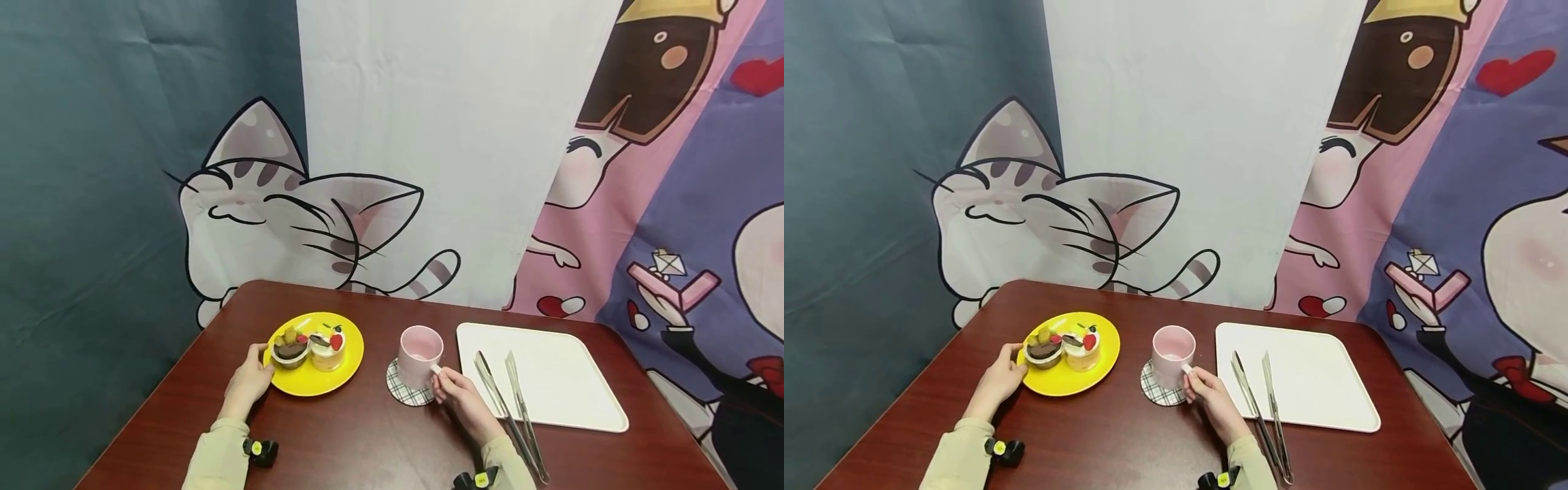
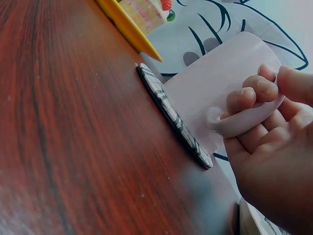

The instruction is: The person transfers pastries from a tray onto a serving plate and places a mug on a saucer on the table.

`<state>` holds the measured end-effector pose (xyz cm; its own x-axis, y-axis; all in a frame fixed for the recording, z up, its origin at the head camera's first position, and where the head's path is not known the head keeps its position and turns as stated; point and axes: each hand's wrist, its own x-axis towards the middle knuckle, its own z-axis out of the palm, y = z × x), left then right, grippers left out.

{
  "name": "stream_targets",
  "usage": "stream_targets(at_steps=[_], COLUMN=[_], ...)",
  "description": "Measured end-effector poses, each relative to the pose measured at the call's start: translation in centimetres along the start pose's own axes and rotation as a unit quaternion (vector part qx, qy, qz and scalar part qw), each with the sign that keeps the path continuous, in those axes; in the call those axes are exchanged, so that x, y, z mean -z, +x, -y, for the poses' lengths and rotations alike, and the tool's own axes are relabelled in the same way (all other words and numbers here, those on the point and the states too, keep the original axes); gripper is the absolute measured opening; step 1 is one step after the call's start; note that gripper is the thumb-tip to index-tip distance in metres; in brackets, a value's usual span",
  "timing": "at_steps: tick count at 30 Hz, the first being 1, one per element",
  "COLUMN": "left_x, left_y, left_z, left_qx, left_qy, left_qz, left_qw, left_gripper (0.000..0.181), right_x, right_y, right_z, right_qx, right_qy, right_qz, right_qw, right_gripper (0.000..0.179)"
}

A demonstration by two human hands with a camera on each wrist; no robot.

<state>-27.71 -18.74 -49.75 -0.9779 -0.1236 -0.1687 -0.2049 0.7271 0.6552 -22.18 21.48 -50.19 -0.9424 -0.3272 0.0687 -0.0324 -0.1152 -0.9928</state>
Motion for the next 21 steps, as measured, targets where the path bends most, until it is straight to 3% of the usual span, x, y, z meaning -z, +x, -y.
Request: stream_targets(at_steps=[10, 21], left_x=[0.04, -0.10], left_y=[-0.03, 0.02], left_z=[0.15, 0.36], left_qx=[-0.009, -0.010], left_qy=[0.004, 0.002], left_qz=[-0.005, -0.001], left_qw=[0.9999, 1.0000], left_gripper=[0.050, 0.050], right_x=[-0.07, 0.07], right_y=[-0.07, -0.13], right_z=[-0.01, -0.11], right_qx=[-0.025, -0.016], right_qy=[0.013, 0.021], right_qz=[-0.007, 0.000], right_qw=[0.9996, 0.9996], right_gripper=[0.021, 0.020])
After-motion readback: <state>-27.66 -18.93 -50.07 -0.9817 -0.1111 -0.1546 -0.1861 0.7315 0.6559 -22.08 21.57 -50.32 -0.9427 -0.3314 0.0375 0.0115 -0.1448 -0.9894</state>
